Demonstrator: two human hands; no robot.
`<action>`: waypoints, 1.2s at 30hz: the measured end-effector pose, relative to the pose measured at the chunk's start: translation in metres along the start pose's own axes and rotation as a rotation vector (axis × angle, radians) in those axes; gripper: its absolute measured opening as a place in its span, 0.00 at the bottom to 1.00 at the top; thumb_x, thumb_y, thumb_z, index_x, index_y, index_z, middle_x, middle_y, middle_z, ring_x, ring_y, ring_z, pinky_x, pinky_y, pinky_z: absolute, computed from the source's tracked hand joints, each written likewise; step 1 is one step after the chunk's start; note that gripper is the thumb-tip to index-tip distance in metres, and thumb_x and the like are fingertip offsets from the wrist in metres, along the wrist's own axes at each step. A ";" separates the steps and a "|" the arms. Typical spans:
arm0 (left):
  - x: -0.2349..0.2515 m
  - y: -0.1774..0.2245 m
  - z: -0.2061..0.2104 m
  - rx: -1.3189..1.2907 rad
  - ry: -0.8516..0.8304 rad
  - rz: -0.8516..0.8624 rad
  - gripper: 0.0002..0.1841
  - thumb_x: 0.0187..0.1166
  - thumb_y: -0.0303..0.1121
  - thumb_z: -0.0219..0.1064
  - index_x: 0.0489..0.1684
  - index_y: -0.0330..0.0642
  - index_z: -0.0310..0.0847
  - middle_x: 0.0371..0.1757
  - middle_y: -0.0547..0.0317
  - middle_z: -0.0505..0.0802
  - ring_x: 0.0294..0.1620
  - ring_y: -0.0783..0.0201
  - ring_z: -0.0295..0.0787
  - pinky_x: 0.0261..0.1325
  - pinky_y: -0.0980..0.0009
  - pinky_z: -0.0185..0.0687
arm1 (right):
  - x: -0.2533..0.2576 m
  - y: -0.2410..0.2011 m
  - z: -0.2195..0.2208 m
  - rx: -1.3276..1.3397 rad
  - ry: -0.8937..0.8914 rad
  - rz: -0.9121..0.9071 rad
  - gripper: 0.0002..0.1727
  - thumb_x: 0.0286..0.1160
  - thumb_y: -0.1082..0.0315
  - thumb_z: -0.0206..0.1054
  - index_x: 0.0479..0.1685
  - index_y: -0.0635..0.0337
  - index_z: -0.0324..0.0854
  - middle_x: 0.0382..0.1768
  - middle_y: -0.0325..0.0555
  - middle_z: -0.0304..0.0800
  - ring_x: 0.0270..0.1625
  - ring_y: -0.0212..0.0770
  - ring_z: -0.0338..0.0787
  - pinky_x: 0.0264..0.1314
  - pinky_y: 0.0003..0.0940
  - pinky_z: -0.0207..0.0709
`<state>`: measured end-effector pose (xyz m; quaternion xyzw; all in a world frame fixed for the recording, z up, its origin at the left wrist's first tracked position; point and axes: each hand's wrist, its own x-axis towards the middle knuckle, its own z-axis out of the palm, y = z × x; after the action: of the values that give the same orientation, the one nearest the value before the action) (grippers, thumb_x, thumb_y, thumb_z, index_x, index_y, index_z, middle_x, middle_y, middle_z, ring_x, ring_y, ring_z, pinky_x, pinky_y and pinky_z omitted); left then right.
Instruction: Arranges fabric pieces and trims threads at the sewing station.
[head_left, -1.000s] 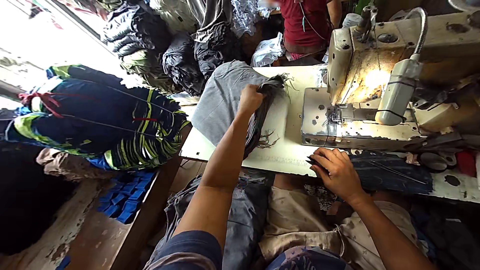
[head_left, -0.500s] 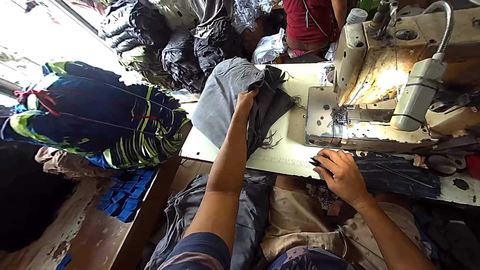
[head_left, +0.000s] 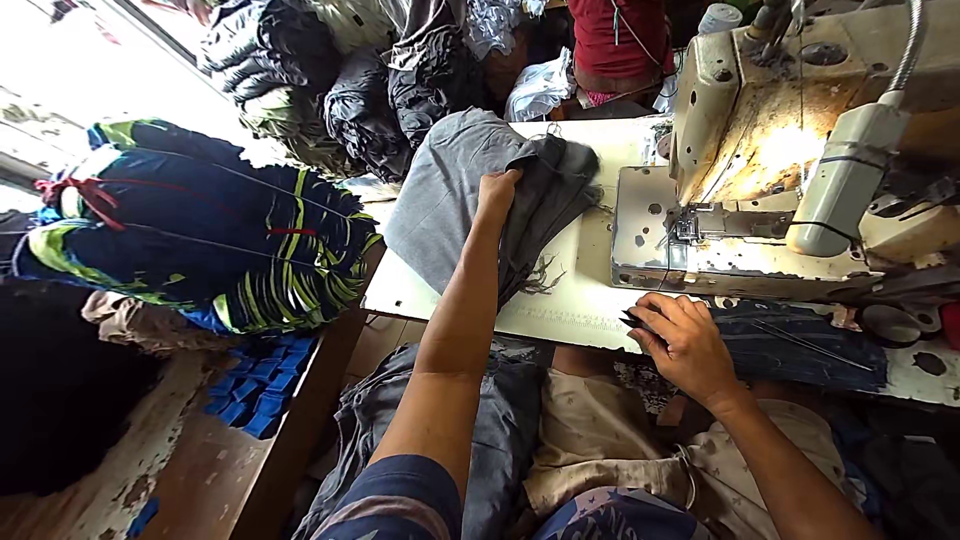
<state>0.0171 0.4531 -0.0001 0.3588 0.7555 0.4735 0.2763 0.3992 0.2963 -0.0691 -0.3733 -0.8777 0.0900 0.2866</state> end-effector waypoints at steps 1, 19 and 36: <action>-0.002 -0.001 0.002 0.086 0.004 0.045 0.20 0.83 0.48 0.66 0.40 0.37 0.89 0.41 0.48 0.93 0.44 0.56 0.90 0.53 0.48 0.84 | 0.000 0.000 0.000 -0.001 -0.001 0.001 0.21 0.87 0.44 0.57 0.63 0.39 0.90 0.64 0.34 0.89 0.55 0.43 0.85 0.58 0.47 0.73; -0.043 0.030 0.085 0.865 -0.054 0.587 0.27 0.76 0.61 0.66 0.57 0.49 0.89 0.82 0.39 0.75 0.77 0.34 0.73 0.65 0.34 0.74 | 0.002 0.001 0.000 -0.006 -0.009 0.009 0.21 0.87 0.44 0.58 0.63 0.39 0.90 0.64 0.33 0.89 0.55 0.42 0.85 0.57 0.45 0.73; 0.003 0.023 0.033 -0.521 -0.289 0.160 0.17 0.84 0.41 0.69 0.58 0.36 0.85 0.48 0.49 0.95 0.49 0.56 0.94 0.56 0.53 0.91 | 0.001 0.003 0.001 0.006 -0.008 0.012 0.21 0.88 0.44 0.56 0.62 0.40 0.90 0.63 0.33 0.89 0.54 0.41 0.85 0.57 0.45 0.74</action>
<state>0.0467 0.4798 0.0071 0.3979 0.5308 0.6157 0.4253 0.4001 0.2990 -0.0705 -0.3775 -0.8763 0.0959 0.2835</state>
